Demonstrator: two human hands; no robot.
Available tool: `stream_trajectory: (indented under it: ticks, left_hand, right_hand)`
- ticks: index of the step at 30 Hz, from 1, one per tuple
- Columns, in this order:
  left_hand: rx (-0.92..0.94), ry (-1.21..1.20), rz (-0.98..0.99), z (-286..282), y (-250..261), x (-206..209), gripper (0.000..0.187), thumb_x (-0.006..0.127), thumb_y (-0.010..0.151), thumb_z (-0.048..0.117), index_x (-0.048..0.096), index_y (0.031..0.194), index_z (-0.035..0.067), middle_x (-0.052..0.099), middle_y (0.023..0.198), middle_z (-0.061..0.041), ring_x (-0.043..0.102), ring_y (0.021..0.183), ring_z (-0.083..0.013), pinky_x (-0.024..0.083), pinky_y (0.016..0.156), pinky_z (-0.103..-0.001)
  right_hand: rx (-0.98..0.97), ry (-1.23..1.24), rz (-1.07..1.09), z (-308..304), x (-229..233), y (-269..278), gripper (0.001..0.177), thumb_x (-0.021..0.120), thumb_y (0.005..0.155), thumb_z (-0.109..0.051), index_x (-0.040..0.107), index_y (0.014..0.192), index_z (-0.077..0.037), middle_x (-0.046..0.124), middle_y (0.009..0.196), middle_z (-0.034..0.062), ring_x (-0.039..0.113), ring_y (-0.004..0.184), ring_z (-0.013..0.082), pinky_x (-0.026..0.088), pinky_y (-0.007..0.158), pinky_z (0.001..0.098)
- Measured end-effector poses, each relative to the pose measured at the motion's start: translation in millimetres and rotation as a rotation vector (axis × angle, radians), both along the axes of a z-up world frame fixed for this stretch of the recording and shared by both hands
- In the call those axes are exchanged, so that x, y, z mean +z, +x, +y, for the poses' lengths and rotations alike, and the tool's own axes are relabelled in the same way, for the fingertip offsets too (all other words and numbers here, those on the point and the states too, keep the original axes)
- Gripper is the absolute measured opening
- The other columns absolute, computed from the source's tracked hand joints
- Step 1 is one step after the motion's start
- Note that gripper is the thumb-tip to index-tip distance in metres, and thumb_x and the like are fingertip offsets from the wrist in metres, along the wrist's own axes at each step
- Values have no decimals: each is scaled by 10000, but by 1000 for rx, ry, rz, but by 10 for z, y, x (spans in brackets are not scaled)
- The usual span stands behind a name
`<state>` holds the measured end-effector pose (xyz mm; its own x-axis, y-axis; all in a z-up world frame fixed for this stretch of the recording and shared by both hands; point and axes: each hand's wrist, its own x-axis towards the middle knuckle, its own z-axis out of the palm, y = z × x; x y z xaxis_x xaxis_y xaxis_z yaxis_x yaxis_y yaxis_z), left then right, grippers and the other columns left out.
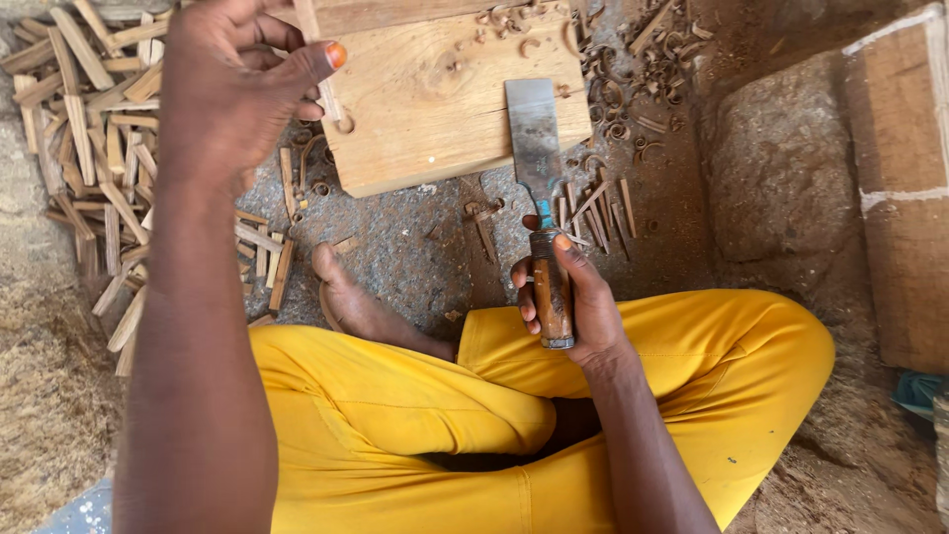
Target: The person sits cross-legged on the floor and uses a chisel to carve small wooden sticks. They hold the sticks with their left hand and strike the chisel with their right hand to shave off thin layers of wood, creating wood shavings.
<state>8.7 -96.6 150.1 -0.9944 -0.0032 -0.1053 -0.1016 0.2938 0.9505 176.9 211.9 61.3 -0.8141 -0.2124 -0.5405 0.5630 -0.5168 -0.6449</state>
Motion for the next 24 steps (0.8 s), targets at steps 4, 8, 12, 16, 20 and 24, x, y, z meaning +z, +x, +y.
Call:
stream_trajectory:
  ticks: [4, 8, 12, 16, 20, 24]
  left_hand:
    - [-16, -90, 127, 190, -45, -180, 169, 774, 1042, 180, 708, 1090, 32, 743, 957, -65, 682, 799, -127, 598, 678, -298]
    - [-33, -364, 442, 559, -81, -430, 224, 633, 1085, 230, 590, 1003, 26, 687, 940, -107, 674, 848, -193, 551, 710, -393]
    - [39, -307, -114, 1068, -107, -742, 193, 376, 1117, 302, 435, 1112, 119, 607, 1009, -114, 660, 921, -204, 605, 826, -434]
    - [130, -373, 1, 1428, -155, -1077, 200, 343, 1117, 225, 463, 1101, 65, 551, 1227, -236, 545, 1258, -340, 377, 1159, -604]
    - [327, -378, 68, 1907, -429, -1480, 225, 359, 1103, 179, 513, 1075, 18, 136, 1573, -457, 97, 1499, -569, 43, 1192, -691]
    - [480, -471, 59, 2489, -893, -1621, 283, 413, 1060, 216, 510, 1186, -17, 146, 1570, -410, 120, 1492, -545, 116, 1200, -689]
  right_hand:
    - [3, 0, 0, 6, 14, -5, 584, 505, 1042, -464, 440, 1509, -118, 678, 860, 95, 638, 567, 147, 508, 445, 283]
    - [-13, 48, -35, -15, 39, -22, 518, 513, 1056, -412, 426, 1445, -81, 680, 839, 106, 623, 530, 164, 499, 422, 302]
    - [39, 311, -72, -119, 73, -32, 516, 547, 1012, -312, 466, 1490, -133, 650, 772, 62, 601, 489, 136, 498, 406, 291]
    - [71, 518, -88, -240, 118, 81, 535, 593, 999, -239, 413, 1497, -156, 598, 753, 44, 558, 472, 131, 492, 403, 309]
    - [45, 464, -101, -227, 134, 310, 537, 613, 1003, -205, 407, 1487, -101, 586, 768, 57, 562, 493, 114, 519, 424, 298]
    - [36, 405, -115, -250, 14, 427, 530, 616, 961, -211, 463, 1451, -79, 605, 799, 77, 570, 527, 151, 501, 453, 317]
